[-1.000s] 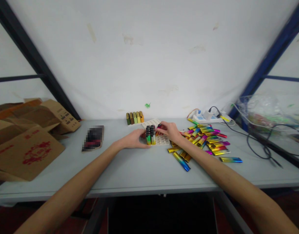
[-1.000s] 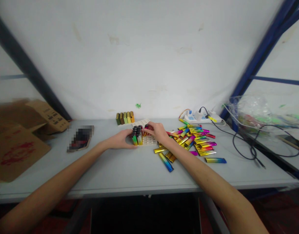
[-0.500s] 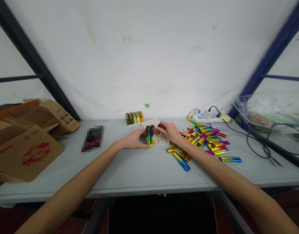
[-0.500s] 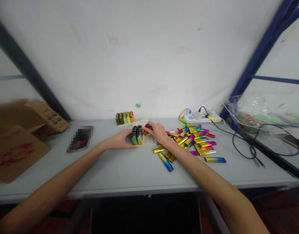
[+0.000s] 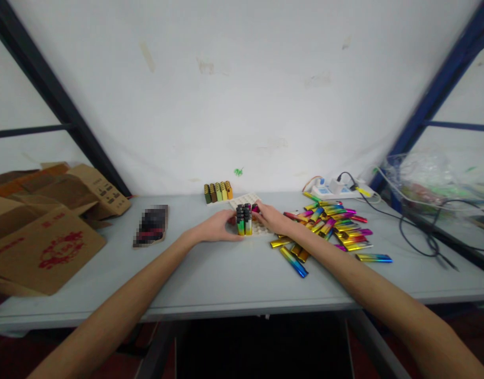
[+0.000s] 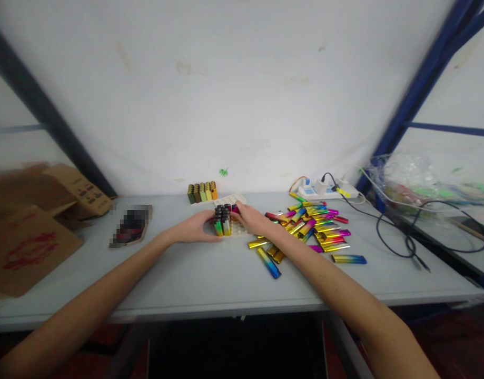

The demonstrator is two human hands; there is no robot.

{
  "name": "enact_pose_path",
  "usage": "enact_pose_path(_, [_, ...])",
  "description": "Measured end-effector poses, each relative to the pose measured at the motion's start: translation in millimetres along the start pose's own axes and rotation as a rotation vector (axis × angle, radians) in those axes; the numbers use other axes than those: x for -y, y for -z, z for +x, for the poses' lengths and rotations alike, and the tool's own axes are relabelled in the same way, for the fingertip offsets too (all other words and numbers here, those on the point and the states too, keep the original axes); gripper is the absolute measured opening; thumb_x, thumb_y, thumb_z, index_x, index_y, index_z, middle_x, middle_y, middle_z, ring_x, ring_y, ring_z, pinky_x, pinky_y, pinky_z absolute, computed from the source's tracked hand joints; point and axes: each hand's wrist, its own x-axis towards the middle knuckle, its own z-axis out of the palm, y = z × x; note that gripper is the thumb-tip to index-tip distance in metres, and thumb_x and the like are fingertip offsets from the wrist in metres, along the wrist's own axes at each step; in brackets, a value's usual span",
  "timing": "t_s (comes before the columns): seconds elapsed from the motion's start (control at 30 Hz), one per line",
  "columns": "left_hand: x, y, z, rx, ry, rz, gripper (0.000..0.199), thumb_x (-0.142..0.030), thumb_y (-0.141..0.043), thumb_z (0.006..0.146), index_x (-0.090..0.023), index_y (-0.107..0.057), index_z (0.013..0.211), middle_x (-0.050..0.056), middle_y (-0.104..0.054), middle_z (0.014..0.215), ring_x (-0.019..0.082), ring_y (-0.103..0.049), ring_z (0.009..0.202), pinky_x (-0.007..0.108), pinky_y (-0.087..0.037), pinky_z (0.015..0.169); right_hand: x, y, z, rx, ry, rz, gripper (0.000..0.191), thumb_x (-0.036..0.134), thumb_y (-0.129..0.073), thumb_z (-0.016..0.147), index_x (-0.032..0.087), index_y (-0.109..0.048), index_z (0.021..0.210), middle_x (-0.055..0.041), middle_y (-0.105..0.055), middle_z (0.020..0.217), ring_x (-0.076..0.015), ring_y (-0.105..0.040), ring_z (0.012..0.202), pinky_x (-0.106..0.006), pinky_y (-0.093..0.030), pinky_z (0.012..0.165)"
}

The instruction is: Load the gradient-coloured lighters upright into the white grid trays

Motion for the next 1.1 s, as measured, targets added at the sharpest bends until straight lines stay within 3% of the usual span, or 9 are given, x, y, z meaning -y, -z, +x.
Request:
enact_pose_path(0.17, [7.1, -3.3, 0.3, -0.001, -0.002, -0.010, 0.066, -0.062, -0.078, 0.070, -0.014, -0.065, 0.114, 0.009, -0.069, 0.107, 0.028, -0.064, 0.092, 0.037, -0.052, 0.083, 3.8, 5.8, -3.1, 0.056, 0.072, -0.053, 0.022, 0.031, -0.043, 0.107, 0.014, -0.055, 0.113, -0.0129, -0.066, 0.105, -0.0210, -0.060, 0.090, -0.034, -0.048, 0.085])
enact_pose_path(0.33, [2.9, -2.4, 0.1, -0.011, 0.004, -0.027, 0.062, -0.060, -0.078, 0.070, -0.015, -0.065, 0.110, 0.008, -0.069, 0.102, 0.025, -0.063, 0.087, 0.035, -0.052, 0.078, -0.7, 34.0, -14.5, 0.112, 0.086, -0.137, 0.034, 0.037, -0.036, 0.109, 0.016, -0.062, 0.115, -0.0130, -0.068, 0.109, -0.0216, -0.063, 0.099, -0.034, -0.047, 0.093])
enact_pose_path(0.4, [0.1, -1.3, 0.0, -0.001, 0.011, -0.028, 0.059, -0.059, -0.078, 0.070, -0.015, -0.065, 0.106, 0.007, -0.068, 0.098, 0.024, -0.062, 0.084, 0.034, -0.051, 0.075, -4.6, 50.1, -19.4, 0.082, 0.023, -0.191, 0.038, 0.038, -0.034, 0.110, 0.015, -0.062, 0.121, -0.0143, -0.069, 0.114, -0.0222, -0.064, 0.105, -0.033, -0.046, 0.096])
enact_pose_path(0.5, [-2.5, -0.2, -0.1, 0.005, 0.020, -0.022, 0.058, -0.061, -0.078, 0.070, -0.015, -0.065, 0.103, 0.007, -0.068, 0.097, 0.024, -0.062, 0.084, 0.034, -0.051, 0.075, -12.3, 76.0, -26.8, 0.117, -0.135, -0.386, 0.035, 0.039, -0.045, 0.106, 0.015, -0.069, 0.112, -0.0145, -0.072, 0.107, -0.0238, -0.067, 0.099, -0.032, -0.047, 0.091])
enact_pose_path(0.63, [-4.4, 0.5, -0.4, -0.001, 0.031, -0.018, 0.060, -0.063, -0.077, 0.069, -0.015, -0.064, 0.104, 0.007, -0.068, 0.101, 0.025, -0.062, 0.087, 0.035, -0.051, 0.078, -24.7, 99.7, -36.5, 0.378, -0.339, -0.456, 0.044, 0.056, -0.060, 0.095, 0.015, -0.075, 0.103, -0.0142, -0.076, 0.099, -0.0254, -0.070, 0.086, -0.031, -0.049, 0.077])
enact_pose_path(0.7, [-5.2, 0.7, -0.5, 0.007, 0.040, -0.009, 0.061, -0.064, -0.076, 0.069, -0.015, -0.064, 0.104, 0.007, -0.068, 0.100, 0.026, -0.062, 0.087, 0.035, -0.051, 0.077, -29.5, 102.4, -38.3, 0.442, -0.357, -0.423, 0.041, 0.054, -0.061, 0.094, 0.016, -0.076, 0.101, -0.0136, -0.076, 0.100, -0.0240, -0.070, 0.083, -0.029, -0.048, 0.072])
enact_pose_path(0.83, [-5.7, 1.2, -0.5, 0.014, 0.048, 0.005, 0.065, -0.067, -0.077, 0.067, -0.015, -0.064, 0.102, 0.008, -0.067, 0.099, 0.027, -0.062, 0.086, 0.036, -0.051, 0.075, -31.9, 95.9, -33.1, 0.321, -0.265, -0.464, 0.029, 0.035, -0.055, 0.100, 0.016, -0.075, 0.094, -0.0134, -0.076, 0.096, -0.0223, -0.069, 0.084, -0.028, -0.047, 0.075])
enact_pose_path(0.97, [-8.3, 1.9, -0.1, -0.007, 0.044, -0.014, 0.063, -0.065, -0.078, 0.066, -0.015, -0.065, 0.103, 0.008, -0.068, 0.099, 0.026, -0.062, 0.084, 0.035, -0.050, 0.075, -31.9, 96.8, -31.0, 0.164, -0.276, -0.472, 0.031, 0.042, -0.055, 0.101, 0.015, -0.071, 0.100, -0.0145, -0.074, 0.100, -0.0228, -0.068, 0.087, -0.030, -0.047, 0.078])
enact_pose_path(1.1, [-14.2, 3.2, 0.6, 0.014, 0.014, -0.037, 0.062, -0.061, -0.076, 0.070, -0.014, -0.066, 0.109, 0.008, -0.069, 0.101, 0.026, -0.063, 0.088, 0.034, -0.049, 0.077, -37.1, 109.9, -41.1, 0.306, -0.400, -0.433, 0.042, 0.055, -0.067, 0.090, 0.015, -0.072, 0.103, -0.0141, -0.074, 0.097, -0.0236, -0.068, 0.080, -0.031, -0.047, 0.070])
